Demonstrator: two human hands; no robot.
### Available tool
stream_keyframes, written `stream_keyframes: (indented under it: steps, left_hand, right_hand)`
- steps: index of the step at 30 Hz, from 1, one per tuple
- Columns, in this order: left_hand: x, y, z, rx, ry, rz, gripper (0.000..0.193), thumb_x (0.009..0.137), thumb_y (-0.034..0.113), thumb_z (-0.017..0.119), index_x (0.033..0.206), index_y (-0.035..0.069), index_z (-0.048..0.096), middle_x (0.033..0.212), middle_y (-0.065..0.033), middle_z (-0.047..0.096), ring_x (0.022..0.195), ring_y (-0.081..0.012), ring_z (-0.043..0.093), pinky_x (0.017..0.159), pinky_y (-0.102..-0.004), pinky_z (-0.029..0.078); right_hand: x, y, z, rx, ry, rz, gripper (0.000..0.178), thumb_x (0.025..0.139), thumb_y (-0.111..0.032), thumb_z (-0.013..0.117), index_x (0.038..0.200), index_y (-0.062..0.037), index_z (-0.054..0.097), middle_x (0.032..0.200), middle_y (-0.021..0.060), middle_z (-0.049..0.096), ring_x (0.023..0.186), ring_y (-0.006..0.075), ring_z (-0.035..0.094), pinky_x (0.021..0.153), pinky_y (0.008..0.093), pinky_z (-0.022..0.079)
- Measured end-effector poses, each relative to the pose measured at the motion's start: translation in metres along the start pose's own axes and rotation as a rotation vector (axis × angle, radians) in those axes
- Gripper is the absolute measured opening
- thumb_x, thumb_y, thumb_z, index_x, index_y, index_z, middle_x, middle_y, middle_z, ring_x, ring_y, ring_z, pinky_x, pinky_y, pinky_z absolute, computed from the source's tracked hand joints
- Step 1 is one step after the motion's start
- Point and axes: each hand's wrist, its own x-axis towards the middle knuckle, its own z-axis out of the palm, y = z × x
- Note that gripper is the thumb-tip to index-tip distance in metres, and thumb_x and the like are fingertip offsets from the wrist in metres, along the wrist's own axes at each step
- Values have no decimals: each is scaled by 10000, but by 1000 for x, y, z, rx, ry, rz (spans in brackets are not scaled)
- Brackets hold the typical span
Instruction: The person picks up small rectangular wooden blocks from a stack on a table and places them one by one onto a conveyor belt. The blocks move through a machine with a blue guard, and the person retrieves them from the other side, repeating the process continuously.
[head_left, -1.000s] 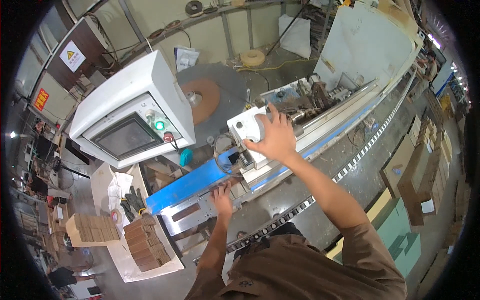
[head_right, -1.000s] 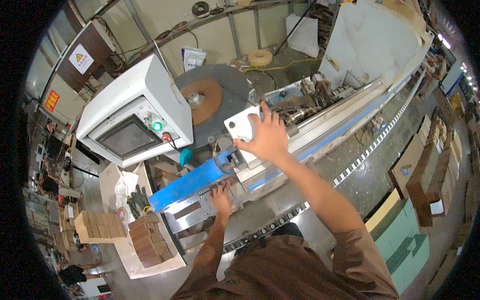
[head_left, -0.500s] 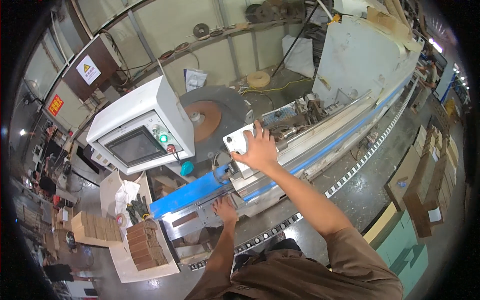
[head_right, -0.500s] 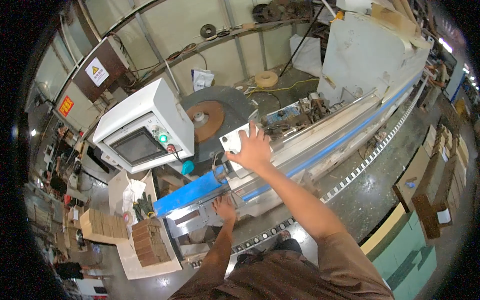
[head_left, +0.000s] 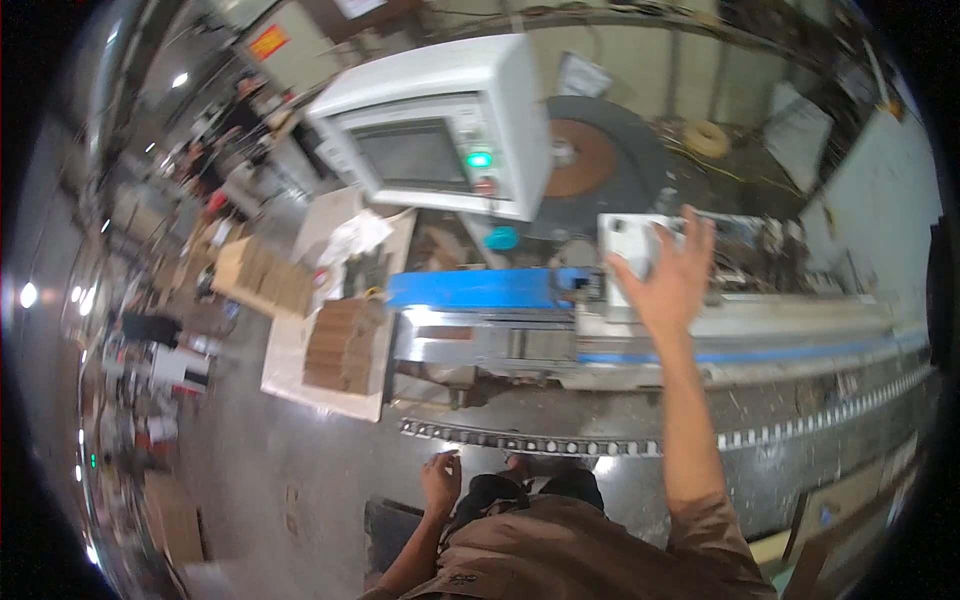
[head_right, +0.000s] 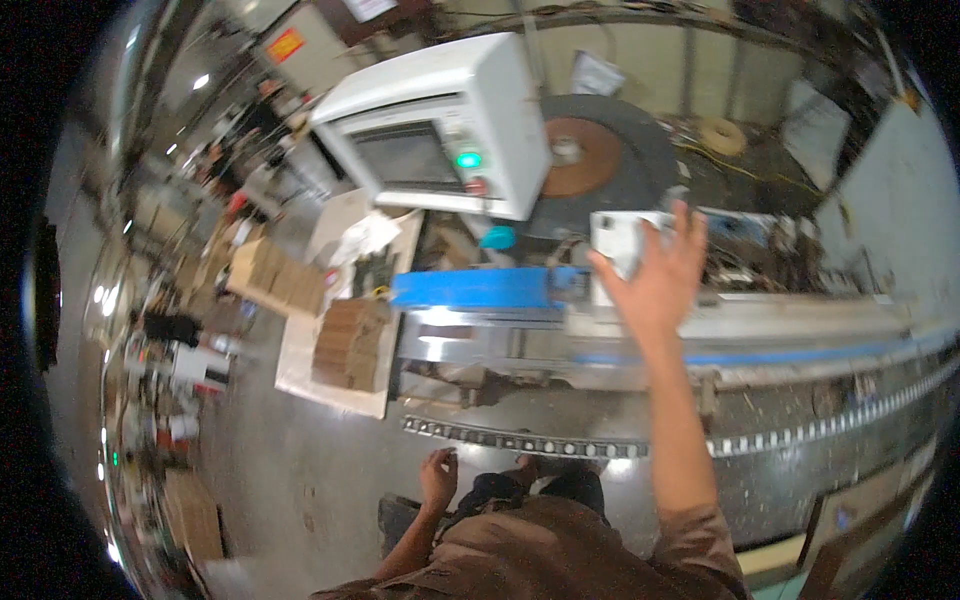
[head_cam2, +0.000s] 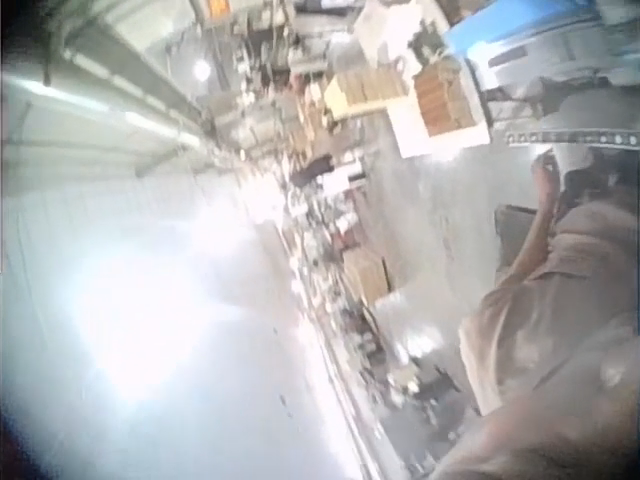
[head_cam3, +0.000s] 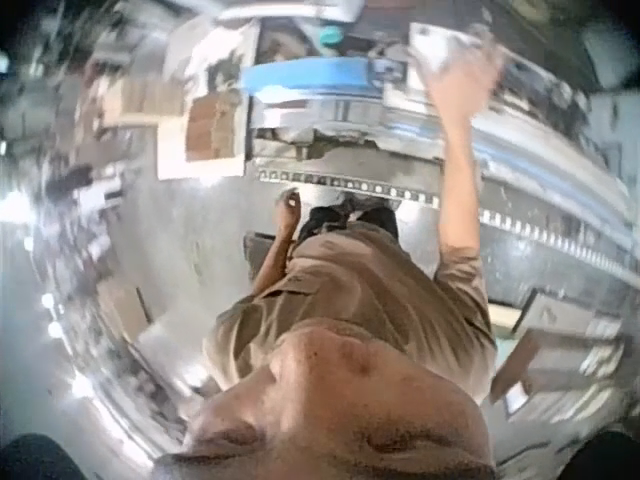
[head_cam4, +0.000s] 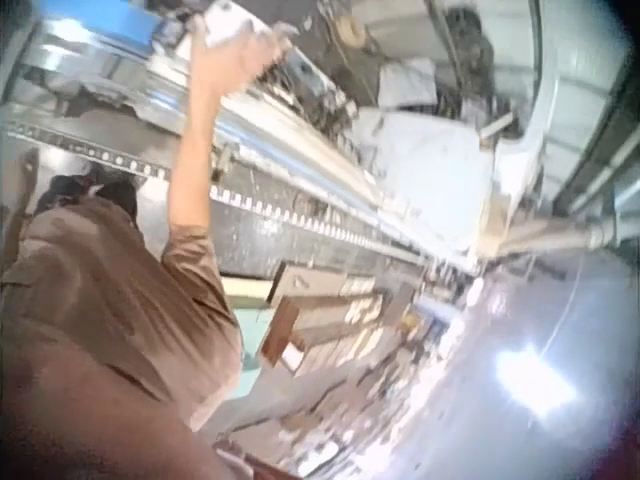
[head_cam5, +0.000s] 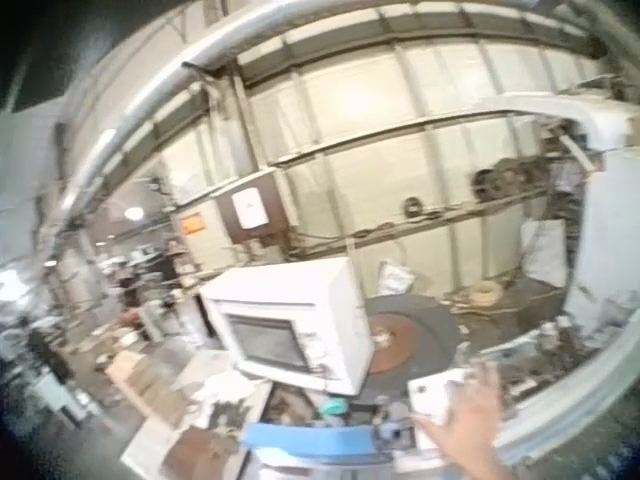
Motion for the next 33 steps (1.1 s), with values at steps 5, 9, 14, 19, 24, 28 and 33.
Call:
stream_keyframes:
  steps: [5, 9, 14, 19, 24, 28, 33]
  left_hand:
    - [-50, -48, -20, 170, -511, -230, 266, 943, 446, 752, 1056, 234, 865, 1154, -140, 783, 1079, -392, 731, 939, -492, 590]
    - [-61, -69, -8, 189, -905, -280, 369, 965, 503, 693, 1100, 191, 835, 1195, -172, 777, 1118, -395, 733, 949, -489, 587]
    - [-43, -72, 3, 112, -924, -348, 437, 988, 454, 660, 1125, 60, 790, 1183, -201, 773, 1124, -407, 732, 932, -508, 579]
    - [-42, -113, -18, 266, -1010, 350, 291, 935, 306, 725, 1089, 67, 788, 1133, -232, 757, 1106, -400, 722, 935, -501, 567]
    - [-47, -176, 43, -283, -988, -54, 299, 1069, 299, 624, 1186, 34, 699, 1138, -202, 727, 1046, -394, 680, 930, -500, 513]
    - [-37, -191, -1, -396, -957, -247, 338, 1043, 349, 629, 1143, 37, 714, 1121, -269, 735, 1067, -451, 695, 923, -507, 531]
    - [-62, -255, 35, -399, -1065, 46, 385, 1107, 329, 520, 1233, 49, 752, 1178, -260, 739, 1117, -449, 693, 949, -541, 531]
  right_hand:
    - [-104, -35, -63, 617, -289, 29, 184, 875, -172, 748, 1024, -74, 704, 1127, 157, 713, 1105, 395, 643, 982, 515, 489]
    - [-228, -55, -93, 520, -1151, 15, 174, 944, -284, 682, 943, -114, 715, 1007, 152, 748, 938, 384, 727, 805, 510, 571]
    - [-483, 70, -49, 91, -1800, 95, 395, 973, -373, 683, 1219, -71, 745, 1220, 249, 746, 1154, 443, 700, 1006, 503, 559]
    - [-527, 52, -50, 402, -1527, 75, 300, 971, -283, 644, 1039, 4, 699, 1067, 273, 714, 1002, 500, 673, 889, 567, 531]
    - [-545, 63, -63, 299, -1438, 426, 214, 983, -248, 682, 1013, -40, 723, 1035, 225, 739, 941, 459, 700, 799, 545, 543]
    - [-549, 44, -60, 317, -1513, 479, 215, 984, -245, 683, 1019, -38, 731, 1035, 217, 741, 922, 453, 694, 789, 532, 538]
    - [-542, 1, -3, 442, -1624, 437, 217, 986, -241, 684, 1026, -36, 742, 1035, 208, 744, 899, 445, 686, 776, 515, 532]
